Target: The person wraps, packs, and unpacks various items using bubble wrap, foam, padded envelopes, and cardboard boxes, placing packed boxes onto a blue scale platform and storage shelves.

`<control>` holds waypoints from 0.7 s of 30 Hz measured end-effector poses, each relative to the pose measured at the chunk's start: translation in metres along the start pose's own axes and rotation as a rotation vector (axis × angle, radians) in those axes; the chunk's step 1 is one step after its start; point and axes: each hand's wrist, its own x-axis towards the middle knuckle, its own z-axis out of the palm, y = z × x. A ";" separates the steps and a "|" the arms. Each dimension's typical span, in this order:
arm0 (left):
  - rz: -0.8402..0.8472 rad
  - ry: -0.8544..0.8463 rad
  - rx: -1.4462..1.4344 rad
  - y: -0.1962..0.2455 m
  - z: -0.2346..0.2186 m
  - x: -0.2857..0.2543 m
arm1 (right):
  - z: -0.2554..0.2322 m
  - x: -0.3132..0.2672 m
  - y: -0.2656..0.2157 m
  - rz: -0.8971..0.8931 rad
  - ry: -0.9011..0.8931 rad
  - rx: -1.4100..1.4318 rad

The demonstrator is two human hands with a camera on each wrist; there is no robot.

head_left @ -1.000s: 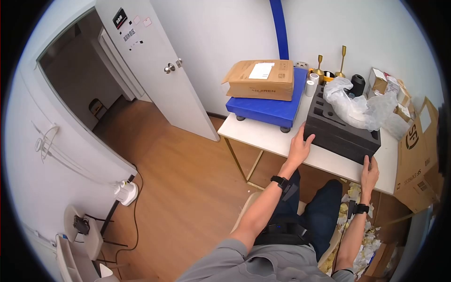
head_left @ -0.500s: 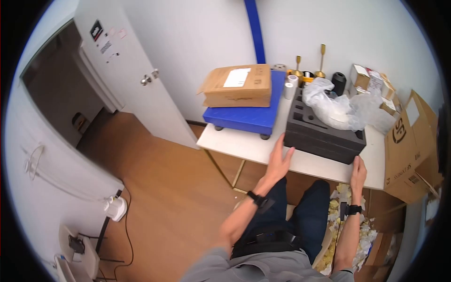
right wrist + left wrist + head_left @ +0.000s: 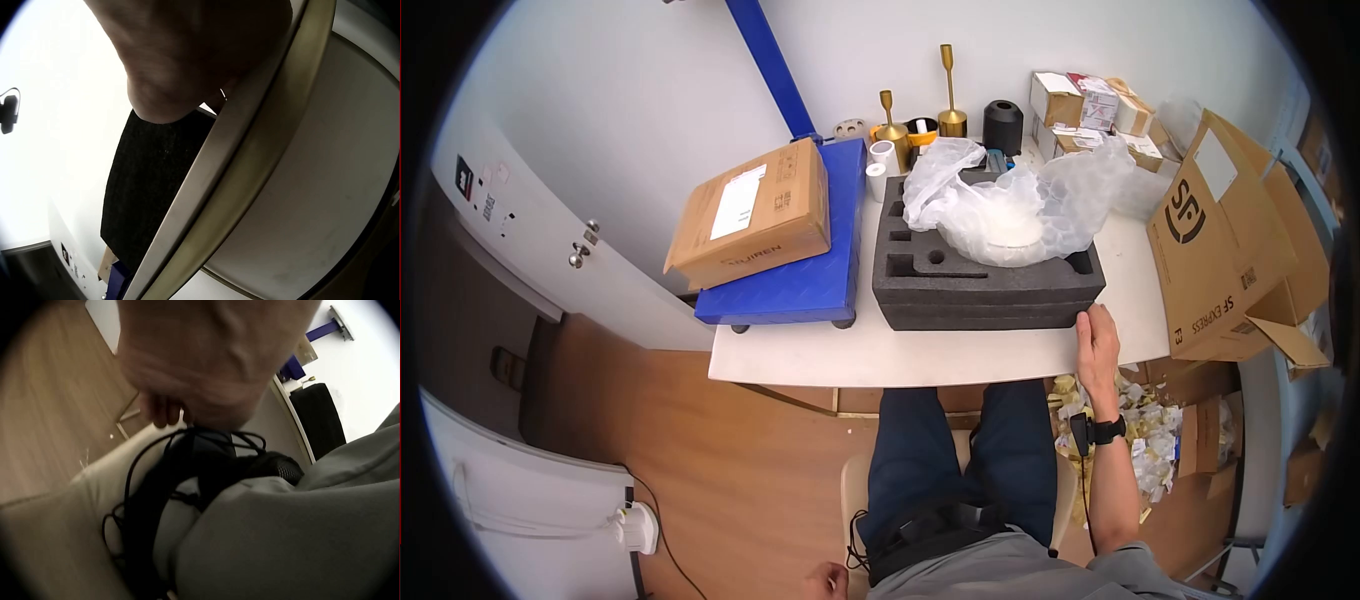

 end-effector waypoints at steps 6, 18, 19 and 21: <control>-0.057 -0.065 0.050 0.003 -0.018 -0.022 | -0.006 -0.008 -0.011 0.113 0.224 0.332; -0.377 -0.308 0.161 0.025 -0.038 -0.164 | -0.188 -0.062 -0.080 -0.556 0.519 0.334; -0.378 -0.327 0.174 0.027 -0.042 -0.165 | -0.187 -0.058 -0.086 -0.549 0.516 0.322; -0.378 -0.341 0.184 0.030 -0.044 -0.165 | -0.193 -0.062 -0.081 -0.557 0.511 0.318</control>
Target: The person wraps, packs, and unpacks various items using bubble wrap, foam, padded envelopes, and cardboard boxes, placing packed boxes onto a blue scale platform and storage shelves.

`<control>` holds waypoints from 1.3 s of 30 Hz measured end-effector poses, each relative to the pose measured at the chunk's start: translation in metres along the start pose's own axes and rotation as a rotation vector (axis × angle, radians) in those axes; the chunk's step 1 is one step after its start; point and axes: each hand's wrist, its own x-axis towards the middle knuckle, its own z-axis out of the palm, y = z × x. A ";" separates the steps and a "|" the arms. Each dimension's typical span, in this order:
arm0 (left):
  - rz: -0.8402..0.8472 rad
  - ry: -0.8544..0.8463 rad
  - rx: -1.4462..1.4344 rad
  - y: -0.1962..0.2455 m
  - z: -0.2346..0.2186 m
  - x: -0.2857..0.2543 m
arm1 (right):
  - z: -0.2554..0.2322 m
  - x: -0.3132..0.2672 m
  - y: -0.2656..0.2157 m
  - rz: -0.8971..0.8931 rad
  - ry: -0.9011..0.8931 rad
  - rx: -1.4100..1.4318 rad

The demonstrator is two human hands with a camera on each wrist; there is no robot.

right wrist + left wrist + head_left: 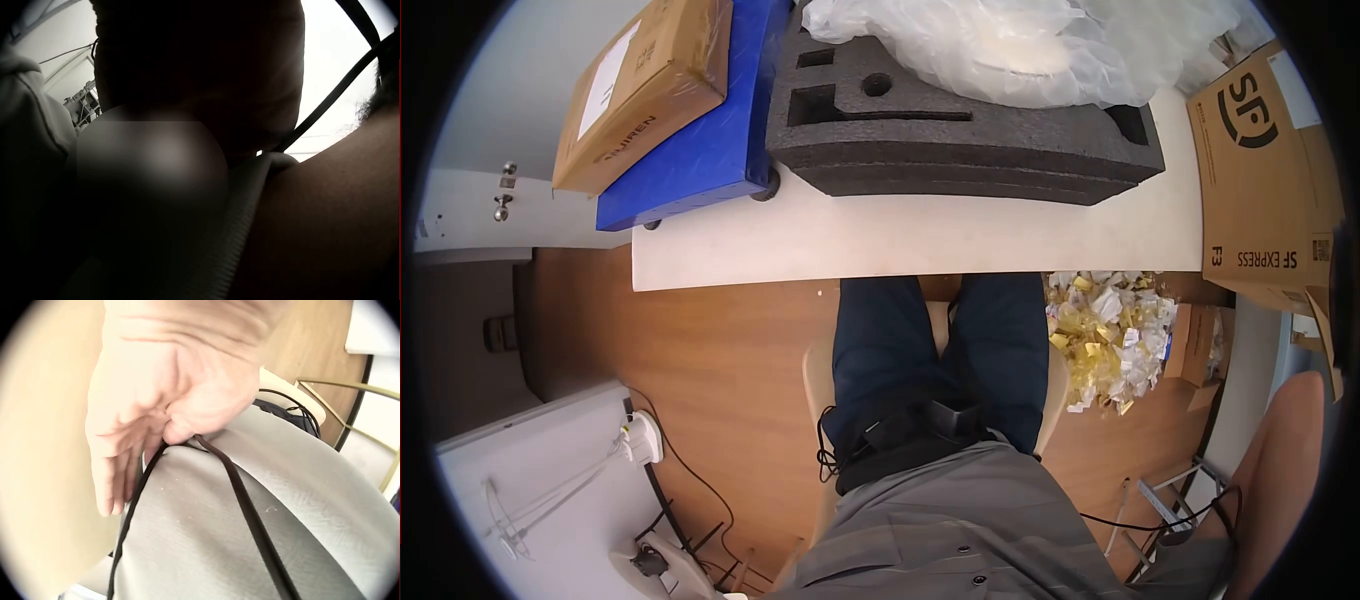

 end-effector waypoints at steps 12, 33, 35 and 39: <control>-0.039 0.002 0.027 0.013 -0.019 -0.024 | -0.006 0.004 0.009 -0.051 -0.016 0.090; -0.022 -0.178 0.036 0.001 0.004 -0.041 | -0.039 0.042 -0.029 -0.197 -0.181 0.128; -0.003 -0.184 0.034 -0.001 0.004 -0.037 | -0.040 0.046 -0.035 -0.227 -0.185 0.130; 0.035 -0.176 0.015 -0.001 0.011 -0.024 | -0.018 0.056 -0.038 -0.298 -0.187 0.155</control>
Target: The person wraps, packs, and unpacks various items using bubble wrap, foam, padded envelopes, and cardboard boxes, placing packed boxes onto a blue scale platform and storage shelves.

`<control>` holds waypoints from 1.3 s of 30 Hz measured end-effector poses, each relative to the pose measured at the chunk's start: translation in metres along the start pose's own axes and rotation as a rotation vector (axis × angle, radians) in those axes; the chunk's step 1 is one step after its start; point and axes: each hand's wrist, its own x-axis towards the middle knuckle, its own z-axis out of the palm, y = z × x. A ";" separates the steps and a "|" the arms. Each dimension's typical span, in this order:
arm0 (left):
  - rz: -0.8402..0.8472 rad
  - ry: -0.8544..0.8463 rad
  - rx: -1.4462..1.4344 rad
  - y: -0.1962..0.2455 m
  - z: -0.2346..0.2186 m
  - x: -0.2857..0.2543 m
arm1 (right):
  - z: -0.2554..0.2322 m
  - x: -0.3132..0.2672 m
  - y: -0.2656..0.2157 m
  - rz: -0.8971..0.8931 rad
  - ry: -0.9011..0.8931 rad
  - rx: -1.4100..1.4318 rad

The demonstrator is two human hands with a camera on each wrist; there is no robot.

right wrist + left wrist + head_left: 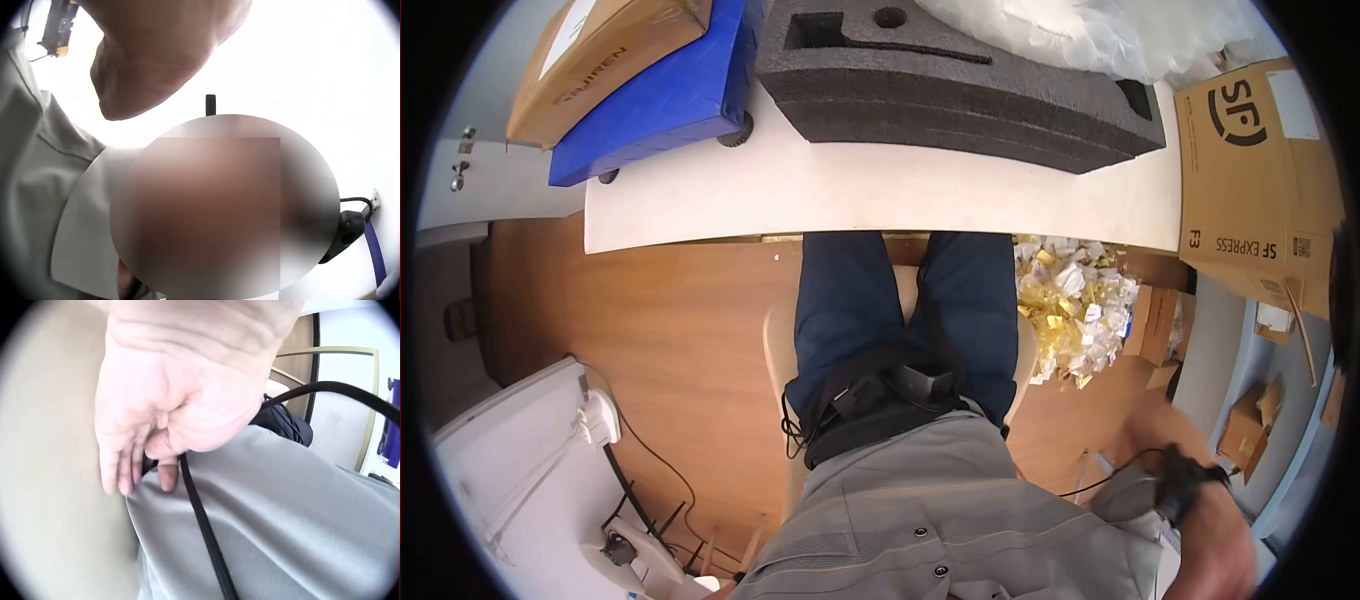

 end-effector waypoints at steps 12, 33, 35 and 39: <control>-0.005 0.087 0.057 0.026 -0.015 0.017 | 0.133 -0.137 0.164 0.958 -0.197 -0.376; 0.291 0.025 0.309 0.127 -0.122 0.146 | 0.133 -0.169 0.207 1.235 -0.115 0.005; 0.348 0.050 0.335 0.144 -0.136 0.162 | 0.134 -0.162 0.205 1.283 -0.121 -0.017; 0.437 0.111 0.367 0.169 -0.157 0.180 | 0.135 -0.159 0.204 1.288 -0.121 -0.024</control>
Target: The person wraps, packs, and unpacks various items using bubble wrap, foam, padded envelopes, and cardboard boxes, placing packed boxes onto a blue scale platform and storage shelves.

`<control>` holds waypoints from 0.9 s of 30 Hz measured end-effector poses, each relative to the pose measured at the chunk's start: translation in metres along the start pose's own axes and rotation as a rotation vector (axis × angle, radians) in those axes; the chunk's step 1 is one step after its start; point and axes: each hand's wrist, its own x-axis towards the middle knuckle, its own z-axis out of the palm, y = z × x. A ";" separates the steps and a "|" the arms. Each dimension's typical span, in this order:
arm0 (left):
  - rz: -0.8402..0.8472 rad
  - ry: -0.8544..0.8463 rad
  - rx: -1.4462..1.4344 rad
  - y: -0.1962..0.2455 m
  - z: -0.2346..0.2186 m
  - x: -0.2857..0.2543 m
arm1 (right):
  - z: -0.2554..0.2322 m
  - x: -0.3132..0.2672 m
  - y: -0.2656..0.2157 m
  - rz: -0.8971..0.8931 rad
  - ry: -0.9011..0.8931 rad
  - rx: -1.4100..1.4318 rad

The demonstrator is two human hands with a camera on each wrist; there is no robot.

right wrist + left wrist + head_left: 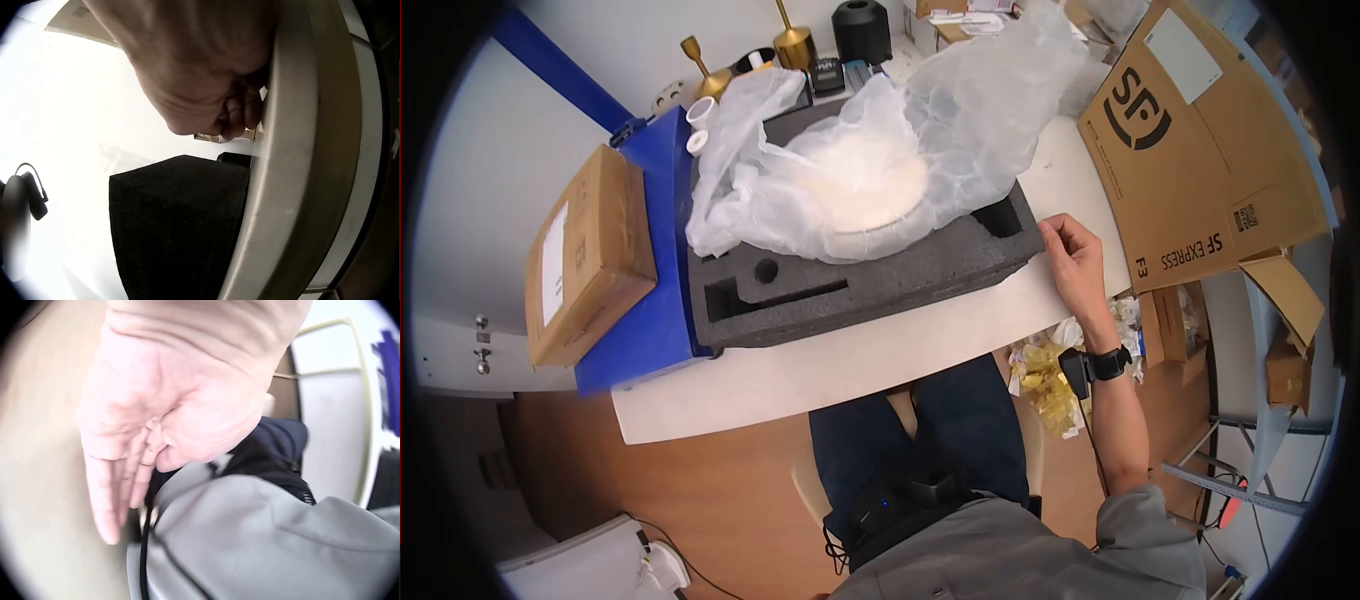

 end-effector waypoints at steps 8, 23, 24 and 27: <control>0.684 0.505 0.234 0.124 -0.088 0.052 | 0.001 0.004 0.018 -0.050 0.002 0.035; 1.132 0.689 0.523 0.264 -0.172 0.197 | -0.001 0.000 0.016 -0.085 0.026 0.015; 1.133 0.690 0.531 0.265 -0.171 0.200 | 0.000 0.001 0.019 -0.086 0.031 0.009; 1.185 0.732 0.571 0.266 -0.171 0.207 | -0.001 0.001 0.017 -0.073 0.010 0.006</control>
